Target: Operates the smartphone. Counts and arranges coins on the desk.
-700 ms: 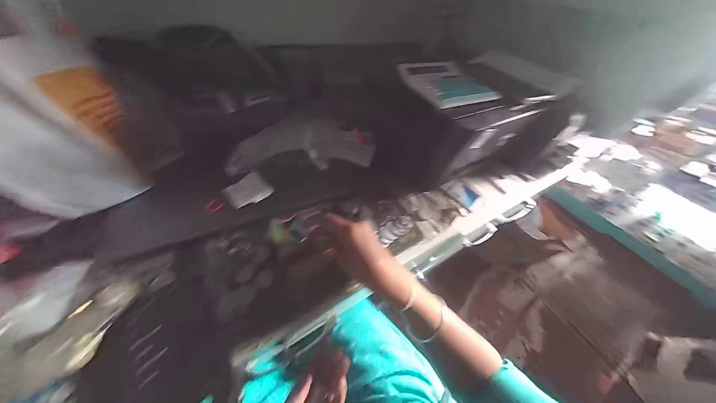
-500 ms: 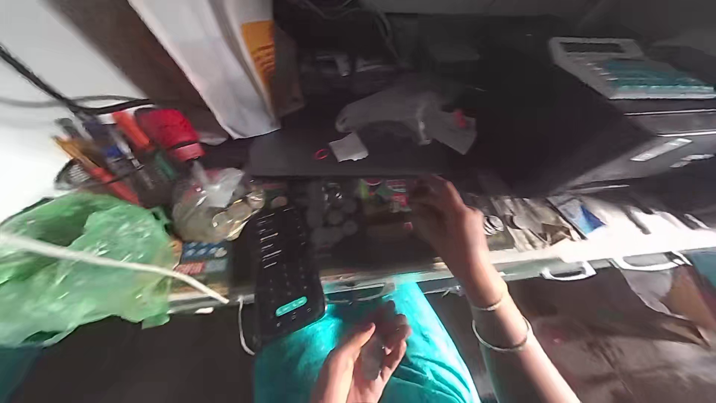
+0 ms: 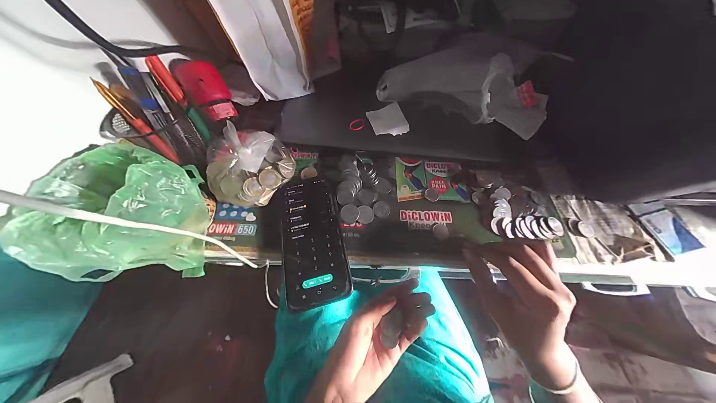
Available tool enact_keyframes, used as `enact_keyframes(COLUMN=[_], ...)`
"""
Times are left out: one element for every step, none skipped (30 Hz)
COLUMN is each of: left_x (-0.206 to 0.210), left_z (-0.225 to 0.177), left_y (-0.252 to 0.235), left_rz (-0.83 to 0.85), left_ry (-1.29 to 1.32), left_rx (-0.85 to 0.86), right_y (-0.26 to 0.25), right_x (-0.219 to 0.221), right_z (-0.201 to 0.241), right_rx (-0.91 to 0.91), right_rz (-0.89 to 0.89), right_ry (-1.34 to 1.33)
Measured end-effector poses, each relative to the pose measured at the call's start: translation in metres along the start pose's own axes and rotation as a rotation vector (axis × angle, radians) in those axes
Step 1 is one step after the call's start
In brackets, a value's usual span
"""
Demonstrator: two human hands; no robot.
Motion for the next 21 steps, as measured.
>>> enact_keyframes(left_x=[0.000,0.000,-0.001,-0.001,-0.002,-0.002,-0.002,-0.003,-0.003,-0.004,-0.004,-0.004,-0.004,-0.004,-0.005,-0.005,-0.005,-0.005,-0.005,-0.005,-0.005], left_z=[0.000,0.000,0.000,-0.001,-0.002,-0.002,-0.002,-0.002,-0.002,-0.001,-0.001,-0.001,0.000,0.001,0.003,0.005,0.007,0.009,0.009,0.009,0.009], left_y=[0.000,0.000,-0.001,-0.001,-0.002,-0.002,-0.003,-0.004,-0.005,-0.005,-0.005,-0.005,-0.006,-0.007,-0.007,-0.008,-0.009,-0.010,-0.010,-0.010,-0.009], left_rz=[-0.005,-0.015,-0.033,-0.048,-0.055,-0.052,-0.051,-0.053,-0.051,-0.045,-0.044,-0.051,-0.057,-0.059,-0.068,-0.073,-0.076,-0.074,-0.071,-0.074,-0.083], left_ry=[-0.004,-0.010,-0.017,-0.022,-0.027,-0.028,-0.027,-0.020,-0.014,-0.007,-0.003,-0.002,-0.005,-0.008,-0.010,-0.012,-0.019,-0.025,-0.026,-0.024,-0.017], left_rx=[-0.002,-0.005,-0.006,-0.007,-0.008,-0.011,-0.013,-0.013,-0.013,-0.012,-0.013,-0.013,-0.015,-0.022,-0.031,-0.043,-0.055,-0.066,-0.078,-0.087,-0.093], right_y=[0.003,0.005,0.008,0.010,0.012,0.013,0.014,0.013,0.013,0.012,0.011,0.009,0.007,0.006,0.004,0.003,0.001,-0.002,-0.005,-0.008,-0.013], right_x=[-0.002,-0.002,-0.001,0.000,0.002,0.004,0.005,0.006,0.007,0.007,0.009,0.011,0.014,0.017,0.020,0.023,0.025,0.026,0.025,0.022,0.018], right_z=[0.000,0.001,0.003,0.004,0.004,0.005,0.005,0.006,0.007,0.008,0.009,0.011,0.013,0.015,0.019,0.021,0.022,0.019,0.013,0.003,-0.007], right_rx=[-0.015,-0.037,-0.065,-0.089,-0.107,-0.119,-0.128,-0.132,-0.137,-0.140,-0.140,-0.141,-0.144,-0.149,-0.157,-0.169,-0.173,-0.167,-0.151,-0.125,-0.096], right_rz=[-0.035,-0.059,-0.071,-0.069,-0.060,-0.053,-0.052,-0.051,-0.055,-0.057,-0.051,-0.032,-0.003,0.022,0.051,0.074,0.098,0.126,0.149,0.159,0.162], right_ry=[0.001,-0.003,-0.010,-0.009,-0.004,0.003,0.012,0.021,0.029,0.035,0.039,0.037,0.033,0.027,0.020,0.018,0.034,0.074,0.120,0.163,0.218])
Point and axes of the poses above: each hand's wrist, its own y-axis away from the middle knuckle, its own x-axis out of the palm, z = x × y, the point moved 7 cm from there along -y, towards the middle knuckle, and after that the axes turned 4 degrees about y, right-handed, at the moved point
